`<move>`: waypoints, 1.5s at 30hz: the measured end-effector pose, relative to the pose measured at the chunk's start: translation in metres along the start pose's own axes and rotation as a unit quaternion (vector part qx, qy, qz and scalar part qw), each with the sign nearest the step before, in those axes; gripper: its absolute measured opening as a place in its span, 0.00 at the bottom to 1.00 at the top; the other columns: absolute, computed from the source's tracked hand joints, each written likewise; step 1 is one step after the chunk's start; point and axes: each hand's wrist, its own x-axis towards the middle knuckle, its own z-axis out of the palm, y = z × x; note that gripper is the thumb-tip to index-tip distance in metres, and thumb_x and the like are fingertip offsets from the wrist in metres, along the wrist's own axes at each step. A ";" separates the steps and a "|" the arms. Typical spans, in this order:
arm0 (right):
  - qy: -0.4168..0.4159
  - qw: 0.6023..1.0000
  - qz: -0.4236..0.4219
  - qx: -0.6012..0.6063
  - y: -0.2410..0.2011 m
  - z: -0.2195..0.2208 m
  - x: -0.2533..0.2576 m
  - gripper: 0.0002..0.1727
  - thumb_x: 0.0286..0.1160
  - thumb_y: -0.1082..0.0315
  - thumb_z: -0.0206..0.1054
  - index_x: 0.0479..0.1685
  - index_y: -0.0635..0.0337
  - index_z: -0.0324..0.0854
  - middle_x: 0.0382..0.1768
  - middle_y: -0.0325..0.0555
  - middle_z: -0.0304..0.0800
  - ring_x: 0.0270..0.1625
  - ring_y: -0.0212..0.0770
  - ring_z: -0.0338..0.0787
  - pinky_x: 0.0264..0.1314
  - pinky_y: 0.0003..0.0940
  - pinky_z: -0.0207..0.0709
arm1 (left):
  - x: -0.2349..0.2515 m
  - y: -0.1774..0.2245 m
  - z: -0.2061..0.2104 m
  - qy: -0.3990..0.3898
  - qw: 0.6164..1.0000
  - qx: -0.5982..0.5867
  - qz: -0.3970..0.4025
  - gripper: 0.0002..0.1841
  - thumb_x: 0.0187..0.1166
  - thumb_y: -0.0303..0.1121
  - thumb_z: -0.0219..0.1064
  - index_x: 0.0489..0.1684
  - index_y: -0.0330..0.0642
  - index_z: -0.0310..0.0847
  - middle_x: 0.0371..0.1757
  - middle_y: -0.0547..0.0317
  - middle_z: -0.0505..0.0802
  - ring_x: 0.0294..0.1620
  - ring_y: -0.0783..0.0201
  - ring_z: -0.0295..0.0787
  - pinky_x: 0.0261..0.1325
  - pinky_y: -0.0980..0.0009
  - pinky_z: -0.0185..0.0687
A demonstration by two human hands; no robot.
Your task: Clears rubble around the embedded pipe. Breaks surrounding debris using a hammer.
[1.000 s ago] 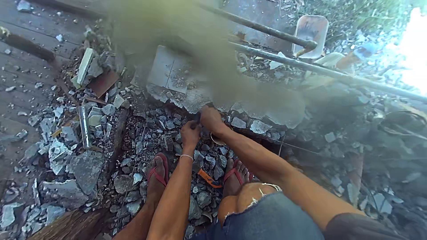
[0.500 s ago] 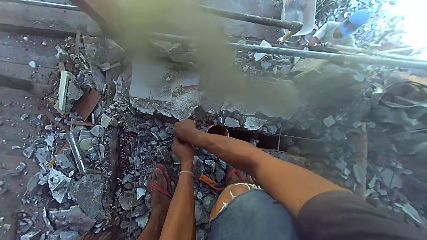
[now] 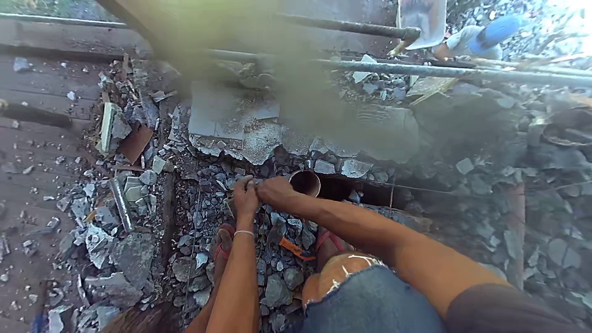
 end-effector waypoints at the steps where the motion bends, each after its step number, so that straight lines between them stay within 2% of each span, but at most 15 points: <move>1: 0.024 1.000 -0.016 0.000 0.010 0.006 -0.011 0.13 0.84 0.75 0.55 0.57 0.69 0.83 0.51 0.65 0.90 0.52 0.68 0.91 0.45 0.67 0.84 | 0.001 -0.002 0.005 -0.028 1.000 0.006 0.003 0.16 0.87 0.32 0.62 0.67 0.33 0.82 0.54 0.44 0.94 0.53 0.55 0.93 0.61 0.53 0.87; 4: 0.168 0.985 -0.031 0.021 0.045 0.014 -0.031 0.14 0.86 0.64 0.59 0.59 0.59 0.85 0.53 0.57 0.91 0.53 0.59 0.94 0.49 0.59 0.88 | 0.005 0.007 0.021 -0.079 0.992 0.090 0.025 0.22 0.82 0.37 0.69 0.71 0.35 0.80 0.59 0.44 0.93 0.54 0.53 0.93 0.64 0.51 0.87; 6: 0.230 0.973 -0.010 0.023 0.065 0.011 -0.032 0.15 0.83 0.58 0.67 0.58 0.59 0.86 0.53 0.56 0.90 0.51 0.57 0.94 0.48 0.57 0.89 | 0.003 0.010 0.032 -0.086 0.985 0.138 0.055 0.21 0.84 0.41 0.69 0.69 0.37 0.81 0.59 0.44 0.92 0.56 0.51 0.92 0.65 0.49 0.86; 9: 0.233 0.971 0.007 -0.044 0.086 -0.010 -0.021 0.17 0.78 0.59 0.73 0.60 0.58 0.84 0.53 0.58 0.88 0.48 0.60 0.93 0.42 0.59 0.89 | 0.005 0.011 0.046 -0.079 0.976 0.182 0.088 0.21 0.79 0.42 0.73 0.66 0.42 0.84 0.61 0.45 0.90 0.63 0.48 0.88 0.69 0.46 0.83; 11: 0.217 0.967 -0.035 -0.125 0.089 -0.020 -0.011 0.16 0.77 0.60 0.73 0.57 0.58 0.84 0.51 0.56 0.88 0.49 0.59 0.92 0.39 0.57 0.88 | 0.007 0.007 0.053 -0.057 0.976 0.192 0.090 0.19 0.77 0.42 0.75 0.62 0.44 0.87 0.60 0.45 0.90 0.63 0.47 0.88 0.68 0.45 0.84; 13: 0.199 0.954 -0.096 -0.202 0.091 -0.025 0.000 0.11 0.80 0.62 0.68 0.50 0.59 0.84 0.48 0.56 0.88 0.51 0.60 0.91 0.39 0.56 0.87 | 0.009 -0.002 0.060 -0.026 0.980 0.177 0.082 0.18 0.77 0.42 0.76 0.59 0.45 0.88 0.57 0.46 0.91 0.61 0.47 0.89 0.66 0.46 0.85; 16: 0.184 0.944 -0.137 -0.237 0.101 -0.030 0.018 0.12 0.85 0.62 0.61 0.49 0.62 0.82 0.49 0.59 0.88 0.56 0.64 0.89 0.48 0.60 0.84 | 0.012 -0.005 0.068 0.001 0.988 0.142 0.062 0.19 0.80 0.44 0.72 0.63 0.43 0.87 0.57 0.45 0.92 0.61 0.47 0.90 0.67 0.46 0.85; 21: 0.230 0.955 -0.053 -0.180 0.117 -0.031 0.035 0.26 0.86 0.42 0.56 0.56 0.54 0.86 0.57 0.54 0.91 0.64 0.60 0.88 0.61 0.62 0.82 | 0.007 0.003 0.072 0.025 0.991 0.123 0.050 0.12 0.82 0.42 0.70 0.52 0.46 0.91 0.54 0.45 0.91 0.57 0.46 0.90 0.61 0.44 0.86; 23: 0.241 0.958 -0.023 -0.154 0.119 -0.032 0.040 0.25 0.85 0.43 0.59 0.55 0.54 0.88 0.56 0.53 0.92 0.65 0.59 0.88 0.62 0.63 0.81 | 0.006 0.004 0.073 0.030 0.989 0.128 0.061 0.13 0.83 0.44 0.69 0.53 0.48 0.91 0.55 0.47 0.91 0.56 0.46 0.90 0.57 0.43 0.88; 26: 0.272 0.953 -0.035 -0.129 0.117 -0.026 0.027 0.22 0.83 0.47 0.65 0.52 0.57 0.87 0.52 0.55 0.91 0.61 0.60 0.88 0.60 0.63 0.81 | 0.002 0.000 0.078 0.040 0.986 0.140 0.087 0.16 0.83 0.45 0.70 0.63 0.51 0.88 0.59 0.48 0.89 0.57 0.46 0.90 0.55 0.43 0.89; 30: 0.284 0.955 -0.027 -0.085 0.115 -0.024 0.011 0.19 0.82 0.53 0.69 0.60 0.56 0.84 0.58 0.58 0.87 0.62 0.63 0.87 0.61 0.66 0.80 | 0.003 -0.004 0.084 0.081 0.983 0.120 0.113 0.12 0.85 0.44 0.68 0.55 0.50 0.89 0.56 0.50 0.89 0.58 0.46 0.88 0.59 0.44 0.86; 34: 0.286 0.952 -0.064 -0.091 0.123 -0.024 0.012 0.07 0.79 0.60 0.71 0.44 0.52 0.91 0.51 0.55 0.88 0.59 0.61 0.87 0.58 0.64 0.80 | 0.005 0.004 0.084 0.112 0.978 0.094 0.145 0.12 0.88 0.40 0.64 0.58 0.44 0.85 0.56 0.46 0.87 0.56 0.47 0.87 0.59 0.48 0.87; 37: 0.274 0.952 -0.076 -0.111 0.127 -0.029 0.012 0.04 0.75 0.63 0.74 0.40 0.50 0.92 0.51 0.55 0.87 0.57 0.61 0.86 0.55 0.64 0.80 | 0.011 0.003 0.085 0.086 0.975 0.124 0.163 0.14 0.88 0.40 0.61 0.59 0.43 0.86 0.54 0.46 0.89 0.54 0.48 0.89 0.57 0.47 0.87; 42: 0.222 0.951 -0.019 -0.215 0.110 -0.023 0.010 0.07 0.74 0.64 0.70 0.43 0.57 0.87 0.54 0.57 0.84 0.60 0.63 0.84 0.51 0.63 0.80 | 0.013 -0.006 0.086 0.068 0.969 0.128 0.199 0.12 0.84 0.37 0.62 0.51 0.45 0.91 0.49 0.53 0.96 0.51 0.54 0.94 0.54 0.47 0.87; 45: 0.212 0.945 0.005 -0.250 0.098 -0.019 0.009 0.11 0.77 0.62 0.66 0.45 0.60 0.86 0.52 0.60 0.84 0.59 0.64 0.84 0.50 0.61 0.78 | 0.014 -0.003 0.083 0.061 0.975 0.121 0.176 0.14 0.79 0.43 0.67 0.49 0.44 0.92 0.45 0.53 0.97 0.46 0.53 0.95 0.51 0.46 0.87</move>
